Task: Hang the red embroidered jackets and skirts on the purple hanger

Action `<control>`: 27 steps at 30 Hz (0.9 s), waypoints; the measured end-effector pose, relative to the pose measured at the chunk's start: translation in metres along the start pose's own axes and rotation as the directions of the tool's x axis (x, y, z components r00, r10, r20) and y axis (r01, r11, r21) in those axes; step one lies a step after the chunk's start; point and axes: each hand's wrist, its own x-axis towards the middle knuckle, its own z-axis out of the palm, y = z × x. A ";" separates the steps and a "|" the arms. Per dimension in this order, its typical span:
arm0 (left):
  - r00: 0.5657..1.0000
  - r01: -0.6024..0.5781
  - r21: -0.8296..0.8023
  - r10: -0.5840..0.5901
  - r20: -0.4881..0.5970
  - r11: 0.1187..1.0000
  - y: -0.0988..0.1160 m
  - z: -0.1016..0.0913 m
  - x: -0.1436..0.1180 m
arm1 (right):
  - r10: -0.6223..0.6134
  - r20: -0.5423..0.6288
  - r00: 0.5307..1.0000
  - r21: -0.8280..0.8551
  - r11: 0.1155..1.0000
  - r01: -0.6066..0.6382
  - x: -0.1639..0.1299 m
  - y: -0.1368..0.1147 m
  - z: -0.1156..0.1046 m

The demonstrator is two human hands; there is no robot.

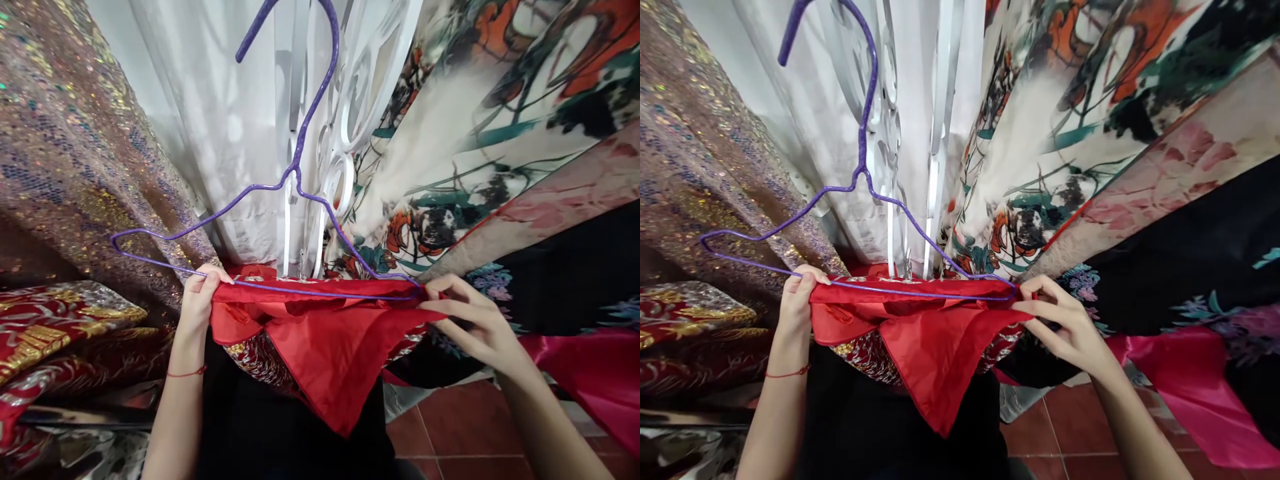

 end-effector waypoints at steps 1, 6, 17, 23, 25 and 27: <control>1.000 -0.003 0.006 0.003 0.004 1.000 0.000 -0.003 -0.001 | 0.007 -0.034 0.999 -0.007 1.000 -0.007 0.003 0.003 0.003; 0.998 -0.054 0.016 0.054 0.022 0.998 0.003 -0.016 -0.005 | 0.002 -0.095 0.995 -0.065 0.998 -0.008 0.017 0.011 0.009; 0.994 -0.060 0.074 0.053 0.094 0.995 0.005 -0.014 -0.014 | -0.033 -0.270 0.962 -0.056 0.998 0.019 0.073 -0.001 0.011; 0.995 -0.007 0.073 0.000 0.098 0.997 0.005 -0.004 -0.022 | 0.085 -0.133 0.987 0.120 0.990 -0.069 0.090 -0.017 0.028; 0.998 -0.006 0.056 0.002 0.060 0.998 0.005 -0.002 -0.025 | 0.045 -0.024 0.999 0.035 0.998 -0.044 0.095 -0.020 0.040; 1.000 0.007 0.021 -0.007 0.025 1.000 0.005 -0.002 -0.026 | 0.045 -0.002 0.999 -0.037 0.998 -0.045 0.097 -0.021 0.052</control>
